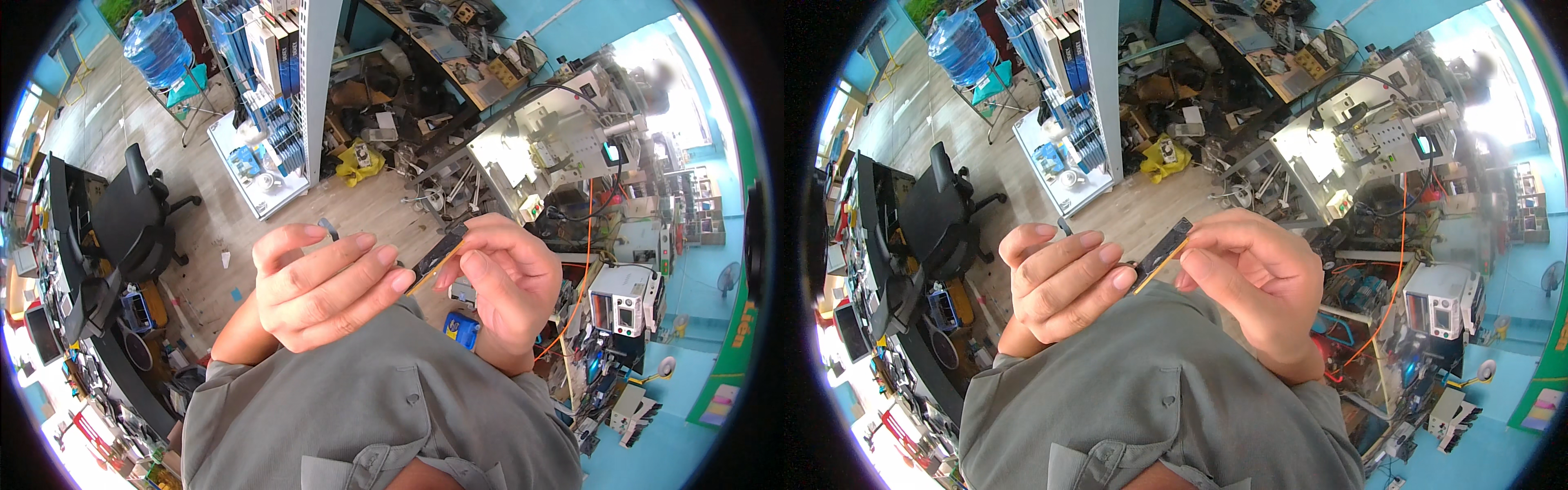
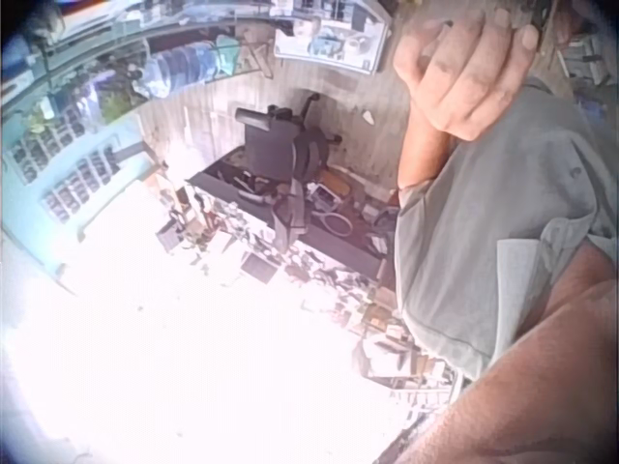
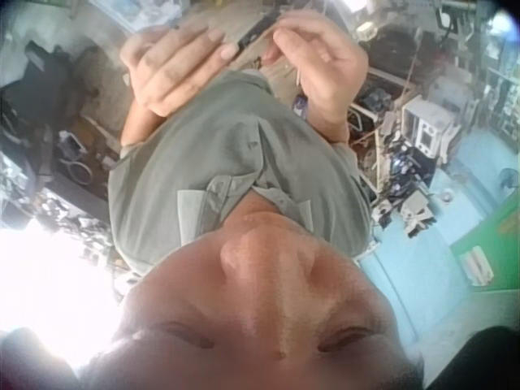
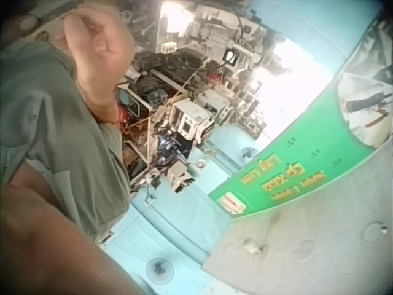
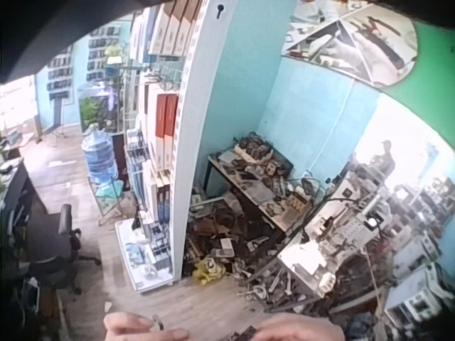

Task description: The person places a small electronic component onto a machine, operates the machine, and then removes the component. They repeat this process with another component, inspecting each one under a microscope afterward.

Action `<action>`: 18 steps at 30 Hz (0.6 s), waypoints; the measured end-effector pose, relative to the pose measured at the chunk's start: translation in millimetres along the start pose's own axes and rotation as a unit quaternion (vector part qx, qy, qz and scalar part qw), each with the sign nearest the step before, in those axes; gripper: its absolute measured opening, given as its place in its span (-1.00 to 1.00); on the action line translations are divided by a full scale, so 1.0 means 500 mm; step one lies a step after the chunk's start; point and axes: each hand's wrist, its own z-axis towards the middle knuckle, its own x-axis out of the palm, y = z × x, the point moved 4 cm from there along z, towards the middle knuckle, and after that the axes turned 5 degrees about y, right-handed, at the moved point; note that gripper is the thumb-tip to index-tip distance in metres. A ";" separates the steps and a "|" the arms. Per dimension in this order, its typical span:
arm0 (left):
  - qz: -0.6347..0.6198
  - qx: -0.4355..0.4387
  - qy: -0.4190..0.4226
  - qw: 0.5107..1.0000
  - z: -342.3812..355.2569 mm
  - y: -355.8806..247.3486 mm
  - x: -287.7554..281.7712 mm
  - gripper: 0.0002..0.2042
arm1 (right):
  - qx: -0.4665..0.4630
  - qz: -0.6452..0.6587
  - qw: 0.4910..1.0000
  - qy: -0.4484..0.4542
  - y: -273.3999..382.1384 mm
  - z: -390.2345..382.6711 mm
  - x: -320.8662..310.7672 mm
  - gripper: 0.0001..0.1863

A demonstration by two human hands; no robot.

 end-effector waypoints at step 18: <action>0.012 0.019 0.002 1.000 0.011 -0.006 0.003 -0.73 | 0.001 0.004 0.999 -0.044 0.015 -0.004 -0.041 -0.92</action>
